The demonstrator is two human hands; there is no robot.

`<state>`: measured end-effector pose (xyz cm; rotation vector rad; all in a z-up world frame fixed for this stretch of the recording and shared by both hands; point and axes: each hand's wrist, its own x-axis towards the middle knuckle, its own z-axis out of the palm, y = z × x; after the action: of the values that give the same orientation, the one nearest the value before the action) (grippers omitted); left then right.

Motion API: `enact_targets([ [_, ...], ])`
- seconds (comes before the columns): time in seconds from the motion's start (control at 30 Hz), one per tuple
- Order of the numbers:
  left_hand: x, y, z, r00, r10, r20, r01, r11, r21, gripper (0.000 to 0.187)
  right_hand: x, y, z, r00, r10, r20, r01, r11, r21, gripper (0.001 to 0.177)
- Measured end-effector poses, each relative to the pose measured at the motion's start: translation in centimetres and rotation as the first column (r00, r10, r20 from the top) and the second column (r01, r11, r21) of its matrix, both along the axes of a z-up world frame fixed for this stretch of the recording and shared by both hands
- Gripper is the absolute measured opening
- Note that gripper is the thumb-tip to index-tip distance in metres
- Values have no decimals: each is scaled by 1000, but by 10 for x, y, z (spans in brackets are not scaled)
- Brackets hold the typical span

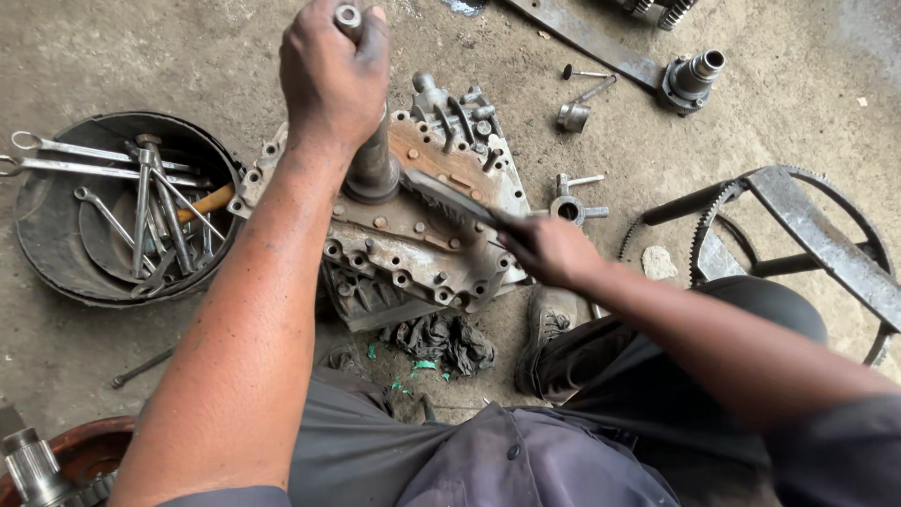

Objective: The person cleans the surfaces of a metal transmission casing using a wire brush and a metal file while seated.

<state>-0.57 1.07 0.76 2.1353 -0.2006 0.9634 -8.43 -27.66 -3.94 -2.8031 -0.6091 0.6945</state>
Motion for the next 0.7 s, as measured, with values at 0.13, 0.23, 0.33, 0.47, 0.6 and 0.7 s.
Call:
enact_targets([
  [0.13, -4, -3, 0, 999, -26, -35, 25, 999, -20, 24, 12, 37, -6, 968, -187, -167, 207, 972, 113, 52],
  [0.23, -5, 0, 6, 998, -13, 64, 11, 999, 32, 22, 61, 95, -24, 969, -6, 248, -37, 985, 169, 45],
  [0.33, -5, 1, 5, 999, -47, 8, 47, 999, -7, 25, 70, 106, -42, 975, -33, 220, -14, 979, 206, 42],
  [0.47, 1, 1, -3, 1000, -14, 25, 15, 1000, -12, 30, 16, 47, -34, 991, -101, 92, 84, 980, 178, 51],
  [0.6, 7, -1, -5, 994, 27, 107, -30, 999, 30, 22, -51, -12, -5, 989, 28, 143, -41, 995, 93, 47],
  [0.7, 3, -4, 8, 999, 13, -44, -14, 1000, -14, 24, -74, -15, 20, 956, 96, 279, -160, 963, 216, 51],
])
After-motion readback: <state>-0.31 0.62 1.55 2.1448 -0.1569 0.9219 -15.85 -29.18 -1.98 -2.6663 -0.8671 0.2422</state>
